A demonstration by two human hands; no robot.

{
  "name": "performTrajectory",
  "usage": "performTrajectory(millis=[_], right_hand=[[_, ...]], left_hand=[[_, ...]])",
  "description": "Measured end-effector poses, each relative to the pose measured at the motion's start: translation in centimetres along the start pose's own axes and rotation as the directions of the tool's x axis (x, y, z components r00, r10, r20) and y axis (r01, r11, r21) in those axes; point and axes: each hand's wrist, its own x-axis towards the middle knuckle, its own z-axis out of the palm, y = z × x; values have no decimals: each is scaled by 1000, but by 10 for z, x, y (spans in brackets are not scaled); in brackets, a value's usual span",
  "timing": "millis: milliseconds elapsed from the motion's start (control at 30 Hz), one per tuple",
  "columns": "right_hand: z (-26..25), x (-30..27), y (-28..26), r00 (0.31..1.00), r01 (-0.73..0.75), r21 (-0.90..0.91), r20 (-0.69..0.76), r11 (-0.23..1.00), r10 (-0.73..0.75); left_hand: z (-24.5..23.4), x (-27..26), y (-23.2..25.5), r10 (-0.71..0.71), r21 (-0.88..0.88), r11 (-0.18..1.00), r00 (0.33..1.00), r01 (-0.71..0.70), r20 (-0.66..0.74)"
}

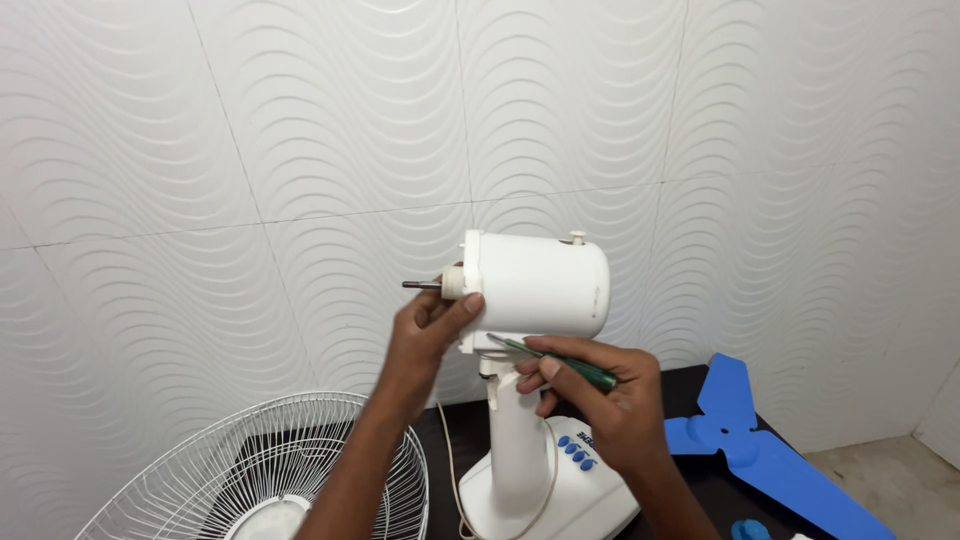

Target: The person assembles a white table fan by attaching the front grille, motor housing, and rear grille to the fan stand. They use a screwdriver to secure the components and align the parts. The fan blades and other parts are visible on the table.

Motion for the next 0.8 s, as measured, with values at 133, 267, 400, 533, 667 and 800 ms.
performTrajectory(millis=[133, 267, 400, 533, 667, 800], right_hand=[[-4, 7, -2, 998, 20, -45, 56, 999, -17], [-5, 12, -6, 990, 94, -97, 118, 991, -82], [-3, 20, -20, 988, 119, -317, 132, 941, -81], [3, 24, -40, 962, 274, -603, 171, 749, -214], [11, 28, -53, 887, 455, -675, 286, 580, -363], [13, 32, -55, 932, 361, -784, 280, 505, -231]], left_hand=[[12, -16, -17, 95, -167, 982, 993, -83, 68], [28, -27, -28, 43, -341, 940, 996, -13, 80], [36, -27, -41, 23, -442, 897, 999, -2, 41], [36, -21, -44, -3, -357, 934, 1000, 1, -4], [44, -22, -45, -31, -412, 911, 997, 1, -65], [49, -25, -43, -63, -521, 853, 996, 22, -61]])
